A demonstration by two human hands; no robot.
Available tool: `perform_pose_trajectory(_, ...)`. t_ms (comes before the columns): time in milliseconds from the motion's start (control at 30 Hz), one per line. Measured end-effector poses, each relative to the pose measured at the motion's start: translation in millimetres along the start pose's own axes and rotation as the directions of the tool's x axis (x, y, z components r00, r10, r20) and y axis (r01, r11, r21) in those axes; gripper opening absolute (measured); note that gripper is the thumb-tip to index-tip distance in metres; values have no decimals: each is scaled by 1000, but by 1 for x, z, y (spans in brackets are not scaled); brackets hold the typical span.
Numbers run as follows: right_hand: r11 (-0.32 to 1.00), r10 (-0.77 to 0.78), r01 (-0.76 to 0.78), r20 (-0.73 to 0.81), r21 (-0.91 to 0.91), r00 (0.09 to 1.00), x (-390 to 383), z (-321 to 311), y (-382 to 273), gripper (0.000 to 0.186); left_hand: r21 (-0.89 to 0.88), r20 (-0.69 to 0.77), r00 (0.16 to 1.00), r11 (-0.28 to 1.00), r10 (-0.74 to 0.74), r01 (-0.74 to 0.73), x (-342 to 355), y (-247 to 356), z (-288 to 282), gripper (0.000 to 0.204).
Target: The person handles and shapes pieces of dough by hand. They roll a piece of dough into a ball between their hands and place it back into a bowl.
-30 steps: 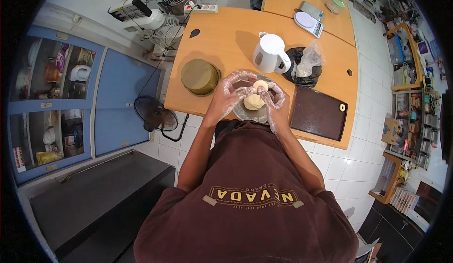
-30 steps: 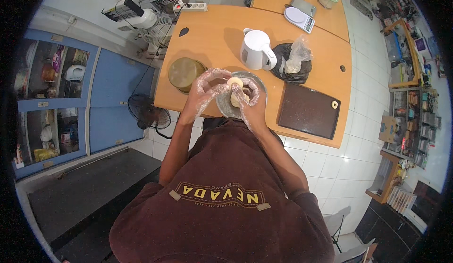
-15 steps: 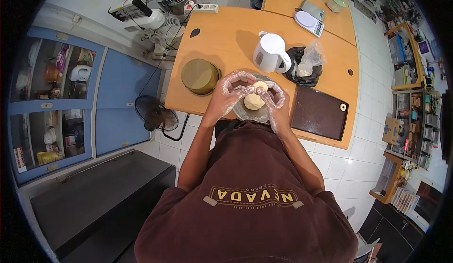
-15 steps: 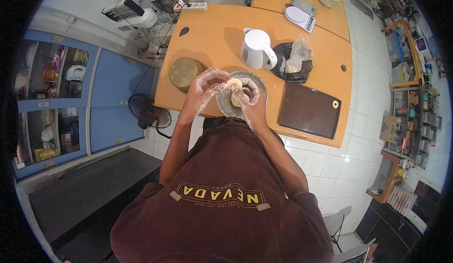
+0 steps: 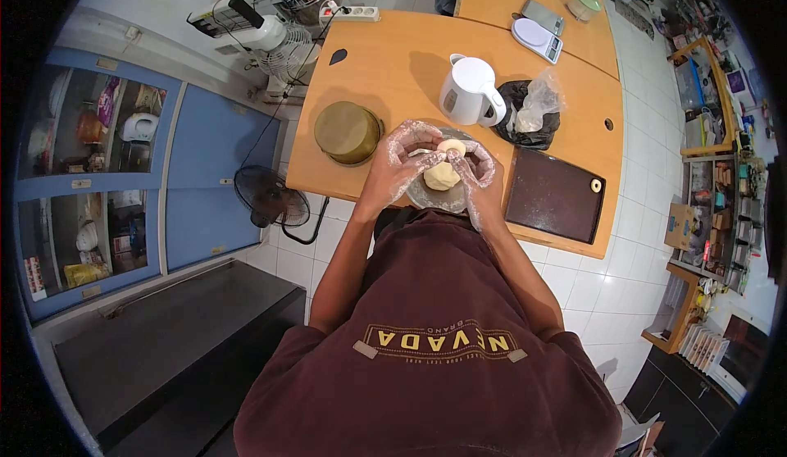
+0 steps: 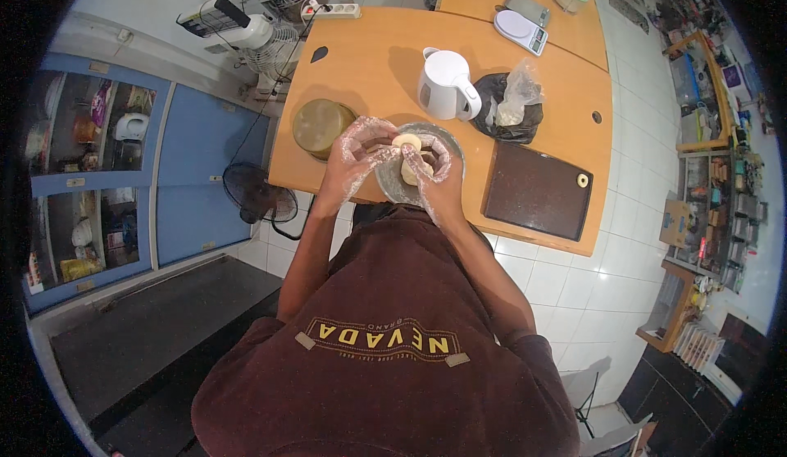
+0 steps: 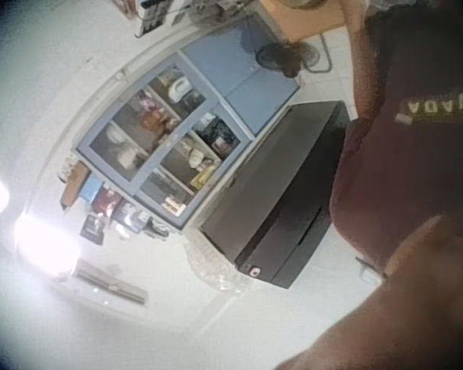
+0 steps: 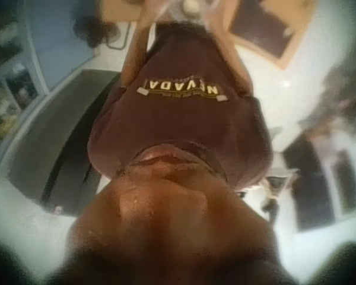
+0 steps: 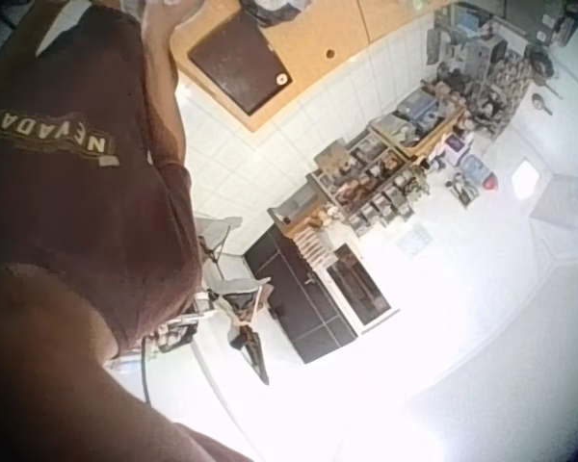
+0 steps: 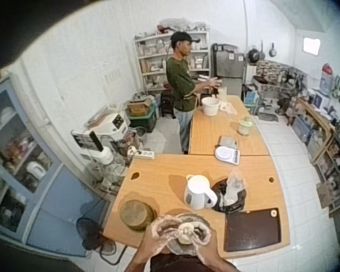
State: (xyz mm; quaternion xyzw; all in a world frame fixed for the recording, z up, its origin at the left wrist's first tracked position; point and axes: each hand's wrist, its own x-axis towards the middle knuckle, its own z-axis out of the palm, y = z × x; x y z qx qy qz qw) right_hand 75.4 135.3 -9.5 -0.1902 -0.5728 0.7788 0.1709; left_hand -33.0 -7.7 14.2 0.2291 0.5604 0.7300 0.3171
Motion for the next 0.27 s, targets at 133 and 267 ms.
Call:
perform_pose_trajectory(133, 998, 2, -1, 23, -64, 1000, 1, -2, -3, 24, 24, -8, 1000, 999, 29, -29, 3, 2, -1, 36)
perform_pose_trajectory(267, 998, -2, 3, 21, -55, 1000, 1, -2, 0, 27, 86, 19, 999, 995, 39, -41, 5, -2, -4, 35)
